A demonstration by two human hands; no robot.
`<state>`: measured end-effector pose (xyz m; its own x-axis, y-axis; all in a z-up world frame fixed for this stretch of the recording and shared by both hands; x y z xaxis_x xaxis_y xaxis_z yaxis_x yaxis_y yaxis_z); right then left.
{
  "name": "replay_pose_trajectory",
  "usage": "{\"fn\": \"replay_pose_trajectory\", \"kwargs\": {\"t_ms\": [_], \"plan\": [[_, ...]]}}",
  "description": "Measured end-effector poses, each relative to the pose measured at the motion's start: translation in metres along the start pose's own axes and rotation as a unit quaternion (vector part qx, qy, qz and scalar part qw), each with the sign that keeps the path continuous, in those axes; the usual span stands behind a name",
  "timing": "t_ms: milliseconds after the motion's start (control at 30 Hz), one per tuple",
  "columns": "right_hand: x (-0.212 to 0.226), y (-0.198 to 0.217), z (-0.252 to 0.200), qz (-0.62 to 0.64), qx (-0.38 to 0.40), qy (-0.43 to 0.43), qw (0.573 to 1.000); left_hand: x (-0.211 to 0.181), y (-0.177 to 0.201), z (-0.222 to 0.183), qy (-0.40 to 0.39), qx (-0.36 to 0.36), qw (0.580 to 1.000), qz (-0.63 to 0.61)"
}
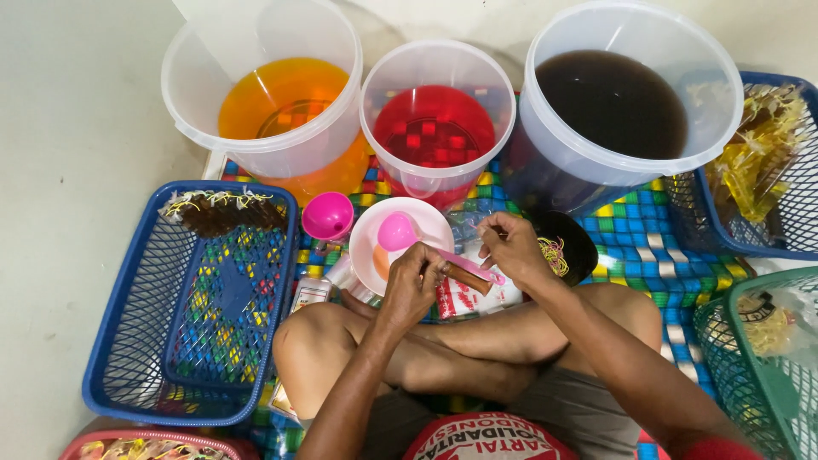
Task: Filling small plastic bags with different colored syrups using a ladle and funnel, then tying them with rubber bands.
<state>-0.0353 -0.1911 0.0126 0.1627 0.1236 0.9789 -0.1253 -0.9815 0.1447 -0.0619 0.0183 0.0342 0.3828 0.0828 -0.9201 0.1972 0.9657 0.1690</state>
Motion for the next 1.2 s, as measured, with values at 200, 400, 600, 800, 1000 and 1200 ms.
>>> {"fn": "replay_pose_trajectory", "kwargs": {"t_ms": [200,400,600,800,1000,1200], "plan": [[0.001,-0.006,-0.006,-0.081,0.052,0.027,0.995,-0.018,-0.010,0.004,-0.023,0.063,0.997,0.050],[0.007,-0.010,-0.017,-0.089,0.111,-0.011,0.990,-0.019,-0.009,0.009,-0.030,0.066,0.996,0.057],[0.010,-0.013,-0.018,-0.129,0.156,0.001,0.979,-0.038,-0.004,0.011,-0.008,0.083,0.996,0.040],[0.023,-0.010,-0.024,-0.143,0.181,-0.011,0.973,-0.013,0.001,0.014,-0.019,0.107,0.992,0.058],[0.021,-0.008,-0.020,-0.151,0.192,0.012,0.970,-0.003,0.003,0.008,-0.012,0.119,0.988,0.102],[0.039,-0.015,-0.032,-0.176,0.210,0.009,0.962,-0.013,0.002,0.007,-0.005,0.122,0.985,0.125]]}}
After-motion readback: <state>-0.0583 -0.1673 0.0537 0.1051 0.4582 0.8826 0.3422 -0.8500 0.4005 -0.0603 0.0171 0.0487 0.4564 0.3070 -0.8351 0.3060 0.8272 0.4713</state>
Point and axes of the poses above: each hand's wrist, its own z-axis towards the middle knuckle, its own y-axis out of the back of the hand, x = y × z, the point moved 2 cm from there along z, towards the middle knuckle, and after that the axes turned 3 degrees about -z, right-handed, at the moved point
